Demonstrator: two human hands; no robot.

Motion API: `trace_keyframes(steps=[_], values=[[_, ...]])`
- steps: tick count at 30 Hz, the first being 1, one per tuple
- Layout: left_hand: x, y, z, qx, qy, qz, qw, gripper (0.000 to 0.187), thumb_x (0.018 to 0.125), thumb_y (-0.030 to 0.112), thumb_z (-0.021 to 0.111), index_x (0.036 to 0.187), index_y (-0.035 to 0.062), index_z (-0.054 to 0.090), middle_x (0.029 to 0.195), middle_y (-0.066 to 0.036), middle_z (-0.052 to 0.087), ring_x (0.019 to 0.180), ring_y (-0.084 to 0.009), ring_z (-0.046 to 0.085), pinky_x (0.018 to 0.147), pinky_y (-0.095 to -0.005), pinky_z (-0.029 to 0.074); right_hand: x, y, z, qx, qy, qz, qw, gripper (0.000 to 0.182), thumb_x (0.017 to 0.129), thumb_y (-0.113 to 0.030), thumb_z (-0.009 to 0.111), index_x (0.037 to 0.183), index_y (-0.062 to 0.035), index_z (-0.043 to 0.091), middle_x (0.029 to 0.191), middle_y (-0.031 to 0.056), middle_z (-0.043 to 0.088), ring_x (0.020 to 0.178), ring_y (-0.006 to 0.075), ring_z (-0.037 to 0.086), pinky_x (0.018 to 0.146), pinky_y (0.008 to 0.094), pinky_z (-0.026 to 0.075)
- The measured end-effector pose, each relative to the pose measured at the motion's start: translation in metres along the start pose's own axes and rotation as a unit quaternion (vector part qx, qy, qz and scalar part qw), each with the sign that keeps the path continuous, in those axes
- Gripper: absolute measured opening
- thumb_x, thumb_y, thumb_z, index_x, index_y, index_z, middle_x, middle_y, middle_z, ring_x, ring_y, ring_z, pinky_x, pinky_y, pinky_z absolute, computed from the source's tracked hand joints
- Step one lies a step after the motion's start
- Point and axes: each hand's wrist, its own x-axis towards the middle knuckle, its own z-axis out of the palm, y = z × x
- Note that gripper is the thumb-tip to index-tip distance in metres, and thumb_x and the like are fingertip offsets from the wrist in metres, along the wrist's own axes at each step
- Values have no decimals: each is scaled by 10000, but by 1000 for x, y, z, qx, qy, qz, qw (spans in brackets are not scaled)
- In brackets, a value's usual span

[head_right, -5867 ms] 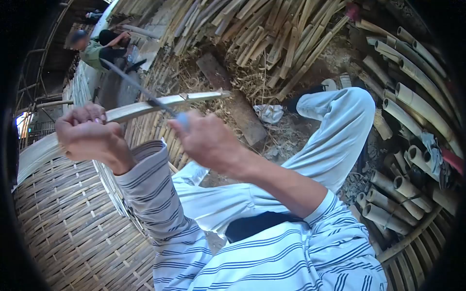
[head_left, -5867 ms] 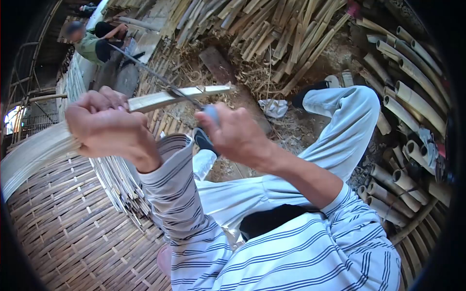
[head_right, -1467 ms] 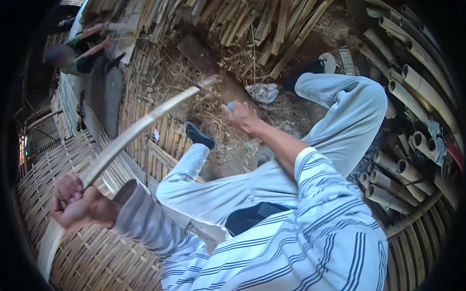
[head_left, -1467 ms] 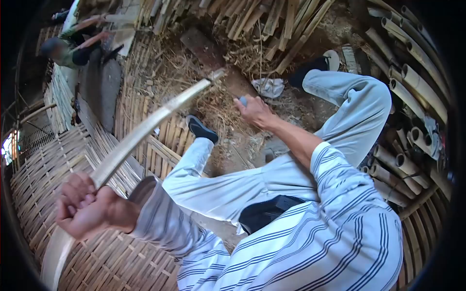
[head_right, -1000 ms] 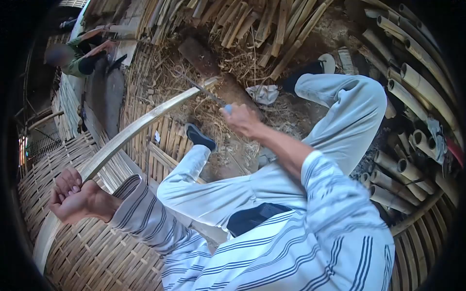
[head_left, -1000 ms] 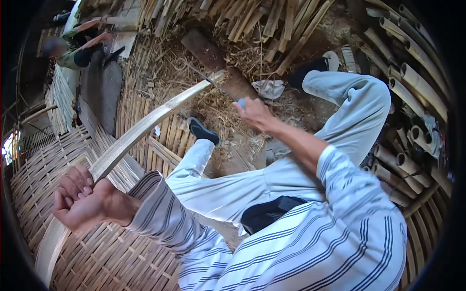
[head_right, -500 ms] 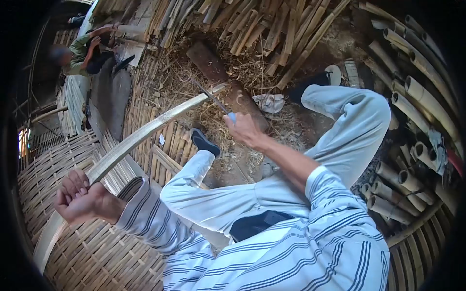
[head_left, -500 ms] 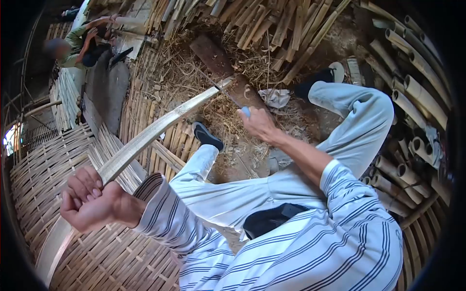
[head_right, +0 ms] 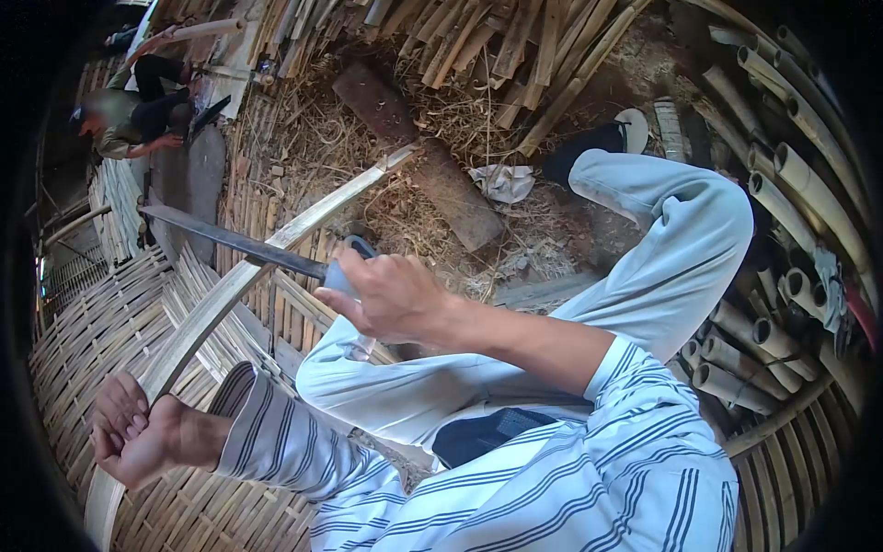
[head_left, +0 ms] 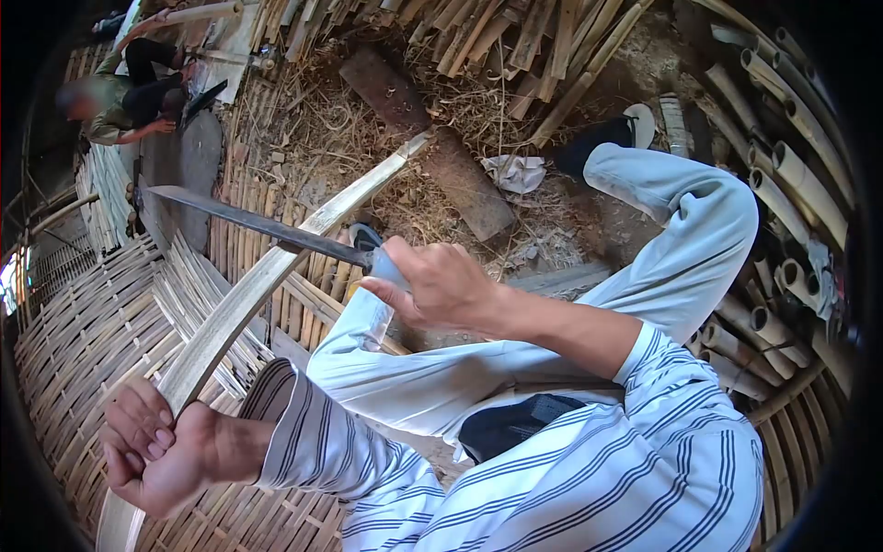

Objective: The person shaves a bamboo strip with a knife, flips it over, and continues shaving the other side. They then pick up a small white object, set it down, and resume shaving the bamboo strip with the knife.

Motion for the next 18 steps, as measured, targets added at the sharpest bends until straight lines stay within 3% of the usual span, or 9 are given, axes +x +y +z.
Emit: trace_keyframes(steps=[1, 3, 5, 8, 11, 13, 16, 18], values=[[1, -3, -2, 4, -1, -5, 1000, 347, 774, 150, 458, 542, 184, 203, 507, 16, 177, 425, -109, 159, 419, -255, 161, -1, 11, 7, 7, -18, 13, 1000, 471, 969, -442, 498, 922, 26, 523, 540, 151, 583, 461, 343, 615, 428, 453, 501], [5, -3, -7, 11, -6, -11, 1000, 341, 779, 152, 445, 543, 185, 202, 504, 17, 172, 423, -110, 157, 418, -257, 162, -1, 73, 28, 4, 73, 46, 996, 482, 969, -456, 487, 958, 23, 542, 585, 156, 613, 507, 327, 638, 479, 447, 527], [5, 0, -20, 2, -23, -40, 999, 334, 786, 160, 429, 546, 187, 199, 502, 18, 168, 420, -106, 152, 418, -256, 162, 15, 141, 20, -18, 25, 298, 954, 491, 972, -461, 476, 962, 22, 562, 640, 175, 639, 577, 323, 667, 545, 449, 547], [9, 0, -8, -9, -25, -51, 998, 325, 798, 172, 403, 546, 189, 200, 498, 20, 168, 416, -101, 146, 418, -253, 160, 14, 139, 21, -58, 54, 247, 966, 501, 978, -467, 464, 945, 20, 575, 660, 198, 640, 628, 319, 680, 598, 455, 556], [1, 6, 13, -22, -22, -55, 998, 320, 807, 179, 385, 543, 193, 205, 496, 20, 169, 418, -97, 151, 421, -246, 160, 12, 92, 9, 73, 47, 220, 972, 497, 973, -475, 455, 897, 7, 555, 616, 168, 602, 548, 279, 636, 524, 415, 528], [-3, 8, 15, -11, -45, -54, 997, 316, 804, 174, 380, 541, 193, 205, 496, 21, 170, 419, -94, 156, 420, -244, 161, 14, 51, -3, 22, 56, 109, 992, 452, 971, -443, 482, 879, -4, 539, 554, 134, 575, 470, 271, 604, 447, 426, 498], [-5, 8, 21, 5, -32, -28, 999, 316, 800, 173, 385, 538, 192, 209, 496, 22, 175, 420, -88, 163, 412, -237, 164, 14, 12, -10, -13, 47, 20, 999, 414, 973, -413, 500, 875, -13, 541, 506, 100, 551, 398, 262, 561, 385, 429, 462], [-2, 5, 18, 7, -42, -20, 999, 318, 800, 173, 393, 539, 191, 213, 495, 21, 178, 420, -94, 163, 409, -236, 159, 8, 22, 4, 6, 61, 21, 998, 429, 971, -431, 499, 882, -14, 546, 515, 105, 561, 389, 264, 554, 381, 430, 464]])
